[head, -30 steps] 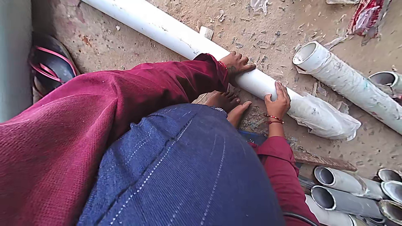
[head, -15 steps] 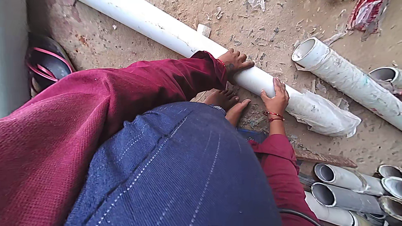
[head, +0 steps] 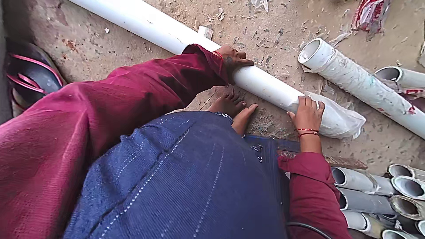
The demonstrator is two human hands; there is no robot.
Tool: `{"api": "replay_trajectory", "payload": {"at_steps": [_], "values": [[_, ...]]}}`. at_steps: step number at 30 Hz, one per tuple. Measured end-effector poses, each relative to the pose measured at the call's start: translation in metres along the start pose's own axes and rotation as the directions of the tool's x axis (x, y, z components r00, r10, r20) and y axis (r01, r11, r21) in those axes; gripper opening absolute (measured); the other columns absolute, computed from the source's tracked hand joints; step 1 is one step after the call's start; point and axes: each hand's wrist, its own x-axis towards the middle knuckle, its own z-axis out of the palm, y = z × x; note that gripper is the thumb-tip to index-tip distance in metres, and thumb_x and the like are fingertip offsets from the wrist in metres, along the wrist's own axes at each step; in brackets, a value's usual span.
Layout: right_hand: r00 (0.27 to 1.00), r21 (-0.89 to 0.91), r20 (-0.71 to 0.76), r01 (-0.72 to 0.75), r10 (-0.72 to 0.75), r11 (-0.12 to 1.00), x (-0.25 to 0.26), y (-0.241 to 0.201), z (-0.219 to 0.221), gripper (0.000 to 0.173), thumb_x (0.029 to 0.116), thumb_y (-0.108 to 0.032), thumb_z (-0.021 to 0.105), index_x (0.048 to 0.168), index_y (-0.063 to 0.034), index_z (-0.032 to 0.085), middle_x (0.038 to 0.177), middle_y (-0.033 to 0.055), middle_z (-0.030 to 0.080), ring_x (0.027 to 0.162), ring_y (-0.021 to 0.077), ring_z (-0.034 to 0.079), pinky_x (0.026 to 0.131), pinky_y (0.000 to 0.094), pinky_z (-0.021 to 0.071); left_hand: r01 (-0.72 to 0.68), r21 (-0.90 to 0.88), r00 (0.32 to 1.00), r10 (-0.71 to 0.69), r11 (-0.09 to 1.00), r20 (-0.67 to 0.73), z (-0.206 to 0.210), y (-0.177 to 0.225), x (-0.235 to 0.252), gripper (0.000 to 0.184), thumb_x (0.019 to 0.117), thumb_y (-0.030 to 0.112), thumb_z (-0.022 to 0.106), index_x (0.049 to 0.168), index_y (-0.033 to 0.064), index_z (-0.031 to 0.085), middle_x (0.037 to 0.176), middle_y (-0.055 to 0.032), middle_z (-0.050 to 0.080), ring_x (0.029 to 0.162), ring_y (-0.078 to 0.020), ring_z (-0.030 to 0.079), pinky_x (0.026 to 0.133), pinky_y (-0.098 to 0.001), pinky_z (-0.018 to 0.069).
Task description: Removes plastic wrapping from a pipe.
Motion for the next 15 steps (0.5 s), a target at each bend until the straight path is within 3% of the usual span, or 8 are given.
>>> {"api": "replay_trajectory", "payload": {"at_steps": [1,2,4,6,7,10,12,15], "values": [[0.998,-0.008,-0.06,0.03,-0.031,1.0,-0.007,0.009,0.002,0.035,0.0942,-0.005,0.071,0.125,0.0098,0.061,0.126,0.0318,0.064,0.121,0.0501,0.06,0.112,0.0667,0.0326,0.014,-0.048,1.0,-0.016,0.999,-0.026,-0.012,0.009,-0.012,0.053,0.1128,0.032,0.04,0.157,0.0029,0.037,0.16,-0.0197,0.042,0.149,-0.0315,0.041,0.122,-0.0457,0.0291],[0.986,0.004,-0.141,0.09,-0.088,0.996,-0.013,0.016,0.005,0.018,0.0984,-0.002,0.064,0.111,0.0098,0.067,0.112,0.0304,0.068,0.111,0.0489,0.065,0.105,0.0649,0.0402,-0.021,-0.122,0.97,-0.01,0.992,-0.242,-0.001,0.012,-0.012,0.045,0.1085,0.026,0.048,0.143,-0.0022,0.056,0.145,-0.0241,0.058,0.136,-0.0356,0.055,0.117,-0.0471,0.0361],[0.951,0.054,-0.237,0.218,-0.199,0.975,-0.021,0.015,0.012,0.013,0.0991,0.002,0.058,0.098,0.009,0.069,0.107,0.0286,0.07,0.109,0.0485,0.066,0.099,0.064,0.0456,0.167,-0.009,0.961,-0.16,0.986,0.227,-0.041,0.034,-0.002,0.047,0.1126,0.026,0.039,0.155,0.0061,0.041,0.161,-0.0142,0.042,0.148,-0.0262,0.042,0.12,-0.0423,0.0334],[0.942,0.127,-0.251,0.259,-0.221,0.958,-0.025,0.0,0.022,0.016,0.1006,-0.002,0.059,0.104,0.0063,0.072,0.122,0.0259,0.069,0.122,0.0458,0.062,0.106,0.0624,0.0443,-0.071,0.123,0.963,0.1,0.99,-0.252,0.059,-0.007,0.022,0.036,0.1076,0.02,0.044,0.137,0.0092,0.062,0.141,-0.0151,0.064,0.132,-0.0319,0.06,0.108,-0.05,0.0469],[0.939,0.163,-0.273,0.259,-0.209,0.952,-0.027,-0.012,0.026,0.019,0.1011,-0.006,0.06,0.11,0.0056,0.072,0.13,0.0256,0.066,0.126,0.0452,0.06,0.108,0.0615,0.0437,-0.127,0.224,0.943,0.187,0.966,-0.274,0.09,-0.025,0.037,0.038,0.1067,0.018,0.044,0.141,0.0139,0.058,0.144,-0.013,0.062,0.135,-0.0329,0.058,0.109,-0.0528,0.0465],[0.896,0.196,-0.422,0.243,-0.142,0.95,-0.019,-0.049,0.032,0.049,0.0969,-0.014,0.071,0.141,0.0011,0.056,0.151,0.022,0.053,0.137,0.0426,0.054,0.111,0.059,0.0423,-0.109,0.33,0.972,0.17,0.938,-0.161,0.101,-0.034,0.048,0.045,0.1075,0.019,0.043,0.152,0.0203,0.047,0.156,-0.0085,0.051,0.144,-0.0304,0.048,0.113,-0.0526,0.0423],[0.889,0.169,-0.433,0.245,-0.152,0.955,-0.008,-0.065,0.029,0.066,0.0953,-0.01,0.071,0.155,-0.0046,0.043,0.161,0.0183,0.043,0.148,0.0402,0.042,0.116,0.059,0.0367,-0.1,0.275,0.975,0.149,0.956,-0.164,0.093,-0.027,0.039,0.044,0.1066,0.017,0.043,0.15,0.0167,0.051,0.155,-0.0105,0.053,0.144,-0.0309,0.049,0.114,-0.0529,0.0418],[0.917,0.131,-0.351,0.248,-0.19,0.96,0.009,-0.067,0.023,0.052,0.0968,-0.003,0.066,0.147,0.0009,0.052,0.153,0.0235,0.051,0.143,0.0434,0.048,0.115,0.0603,0.0364,0.018,0.238,0.989,-0.051,0.971,0.135,-0.022,0.03,0.021,0.049,0.1072,0.015,0.051,0.156,0.0145,0.044,0.161,-0.0144,0.043,0.149,-0.0327,0.04,0.119,-0.0515,0.0339]]}}
